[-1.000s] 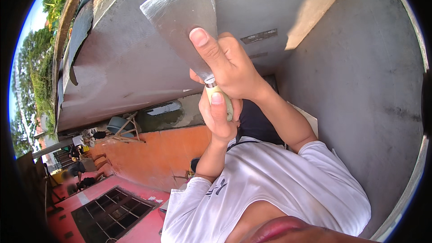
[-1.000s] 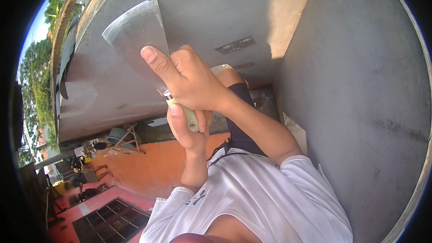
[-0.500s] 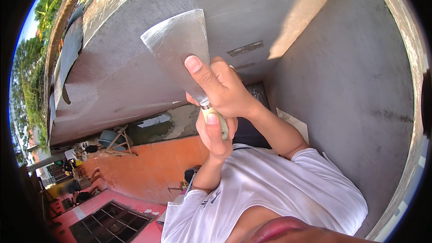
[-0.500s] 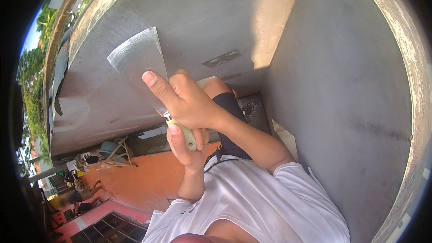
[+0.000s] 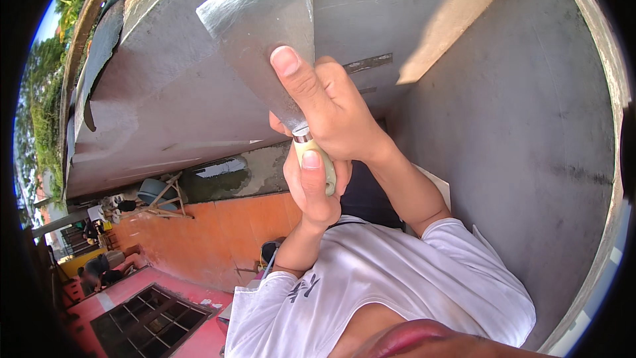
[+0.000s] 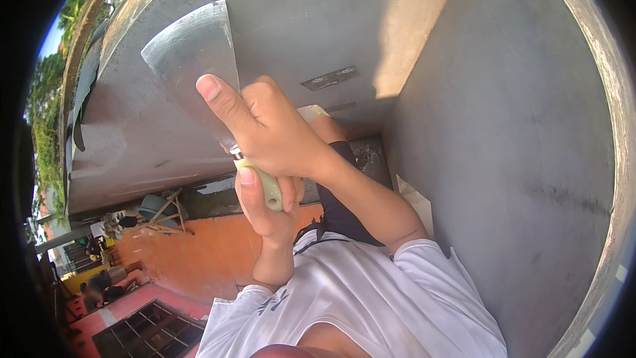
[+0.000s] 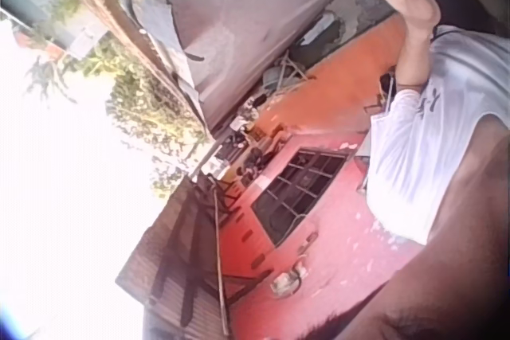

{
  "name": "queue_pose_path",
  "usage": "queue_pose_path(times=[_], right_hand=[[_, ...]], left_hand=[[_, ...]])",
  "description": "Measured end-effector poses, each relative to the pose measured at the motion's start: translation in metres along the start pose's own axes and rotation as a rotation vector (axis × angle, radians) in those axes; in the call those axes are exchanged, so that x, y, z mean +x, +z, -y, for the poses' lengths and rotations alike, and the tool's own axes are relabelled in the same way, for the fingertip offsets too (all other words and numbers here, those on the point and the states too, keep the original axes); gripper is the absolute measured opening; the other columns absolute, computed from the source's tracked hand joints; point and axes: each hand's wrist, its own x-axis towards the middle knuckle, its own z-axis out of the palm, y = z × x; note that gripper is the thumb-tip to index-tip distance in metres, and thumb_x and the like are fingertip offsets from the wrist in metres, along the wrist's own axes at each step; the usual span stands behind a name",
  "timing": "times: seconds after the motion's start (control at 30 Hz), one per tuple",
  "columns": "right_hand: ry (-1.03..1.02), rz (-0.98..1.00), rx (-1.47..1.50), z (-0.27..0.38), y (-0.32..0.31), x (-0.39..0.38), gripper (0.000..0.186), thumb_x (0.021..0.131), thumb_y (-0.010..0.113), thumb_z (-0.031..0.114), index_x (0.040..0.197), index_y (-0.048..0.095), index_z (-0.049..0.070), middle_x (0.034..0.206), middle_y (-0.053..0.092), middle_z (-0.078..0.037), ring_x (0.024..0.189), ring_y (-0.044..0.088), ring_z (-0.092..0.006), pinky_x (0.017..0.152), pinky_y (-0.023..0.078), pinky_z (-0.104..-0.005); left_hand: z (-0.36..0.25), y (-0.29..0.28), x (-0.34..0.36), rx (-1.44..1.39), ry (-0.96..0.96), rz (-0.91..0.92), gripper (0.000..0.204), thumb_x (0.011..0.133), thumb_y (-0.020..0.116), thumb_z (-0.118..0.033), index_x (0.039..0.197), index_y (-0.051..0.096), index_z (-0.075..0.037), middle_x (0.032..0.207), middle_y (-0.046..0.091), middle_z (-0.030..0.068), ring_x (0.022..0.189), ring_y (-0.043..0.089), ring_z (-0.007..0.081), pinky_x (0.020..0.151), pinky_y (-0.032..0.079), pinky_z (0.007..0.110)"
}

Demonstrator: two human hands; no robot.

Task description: The person smooths a ceiling surface using a metal trowel and a sanding block. They alternate between scraping with the trowel and rubbing the surface with the sanding block to even out the finish.

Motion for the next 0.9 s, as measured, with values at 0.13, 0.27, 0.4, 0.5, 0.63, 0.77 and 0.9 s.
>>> queue_pose_path(times=[0.13, 0.27, 0.4, 0.5, 0.63, 0.77, 0.9], right_hand=[[0.021, 0.008, -0.030, -0.001, -0.006, -0.003, 0.079, 0.107, 0.046, 0.054, 0.048, 0.040, 0.003, 0.044, 0.032, 0.002, 0.046, 0.031, -0.0069, 0.039, 0.023, -0.0320], [0.021, 0.007, -0.021, 0.004, -0.003, -0.001, 0.078, 0.108, 0.045, 0.054, 0.049, 0.040, 0.001, 0.044, 0.031, 0.002, 0.046, 0.030, -0.0070, 0.040, 0.022, -0.0322], [0.039, 0.013, -0.048, -0.010, -0.003, -0.010, 0.077, 0.108, 0.045, 0.052, 0.049, 0.037, 0.003, 0.045, 0.029, 0.003, 0.047, 0.028, -0.0065, 0.040, 0.021, -0.0320], [0.032, 0.030, -0.055, 0.009, -0.001, -0.002, 0.077, 0.108, 0.045, 0.052, 0.049, 0.035, 0.004, 0.046, 0.029, 0.003, 0.048, 0.028, -0.0064, 0.041, 0.020, -0.0323], [0.077, 0.005, -0.020, -0.003, -0.002, -0.011, 0.077, 0.108, 0.045, 0.052, 0.049, 0.035, 0.005, 0.046, 0.028, 0.004, 0.047, 0.027, -0.0061, 0.041, 0.019, -0.0326], [0.078, 0.030, -0.048, 0.004, -0.004, -0.005, 0.076, 0.108, 0.046, 0.052, 0.049, 0.036, 0.005, 0.047, 0.030, 0.004, 0.048, 0.029, -0.0058, 0.041, 0.021, -0.0313], [0.090, 0.023, -0.021, 0.019, -0.002, -0.006, 0.074, 0.108, 0.045, 0.053, 0.052, 0.042, 0.004, 0.048, 0.037, 0.004, 0.048, 0.035, -0.0066, 0.041, 0.028, -0.0297]], left_hand=[[0.004, 0.005, 0.000, -0.080, -0.007, 0.010, 0.052, 0.105, 0.039, -0.047, 0.102, 0.051, 0.004, 0.054, 0.048, 0.0016, 0.047, 0.042, 0.0080, 0.046, 0.033, 0.023], [-0.003, 0.000, 0.001, -0.042, -0.027, 0.044, 0.053, 0.104, 0.041, -0.048, 0.103, 0.051, 0.004, 0.053, 0.048, 0.0018, 0.046, 0.042, 0.0081, 0.046, 0.034, 0.023], [0.008, 0.000, -0.012, -0.116, -0.042, -0.010, 0.052, 0.103, 0.042, -0.048, 0.102, 0.050, 0.003, 0.053, 0.048, 0.0015, 0.046, 0.042, 0.0080, 0.046, 0.033, 0.023], [-0.003, 0.000, 0.002, -0.130, -0.014, 0.031, 0.051, 0.104, 0.041, -0.047, 0.101, 0.049, 0.003, 0.053, 0.047, 0.0013, 0.046, 0.041, 0.0077, 0.045, 0.032, 0.023], [-0.001, 0.006, -0.012, -0.124, -0.046, -0.007, 0.050, 0.105, 0.041, -0.046, 0.101, 0.049, 0.003, 0.053, 0.047, 0.0016, 0.046, 0.041, 0.0079, 0.045, 0.032, 0.023], [-0.003, 0.004, -0.006, -0.152, -0.048, 0.014, 0.051, 0.105, 0.039, -0.046, 0.101, 0.050, 0.004, 0.053, 0.047, 0.0023, 0.046, 0.041, 0.0085, 0.045, 0.033, 0.023], [-0.010, 0.007, -0.004, -0.127, -0.045, 0.038, 0.051, 0.106, 0.038, -0.045, 0.102, 0.051, 0.004, 0.053, 0.048, 0.0021, 0.046, 0.041, 0.0083, 0.044, 0.033, 0.023]])
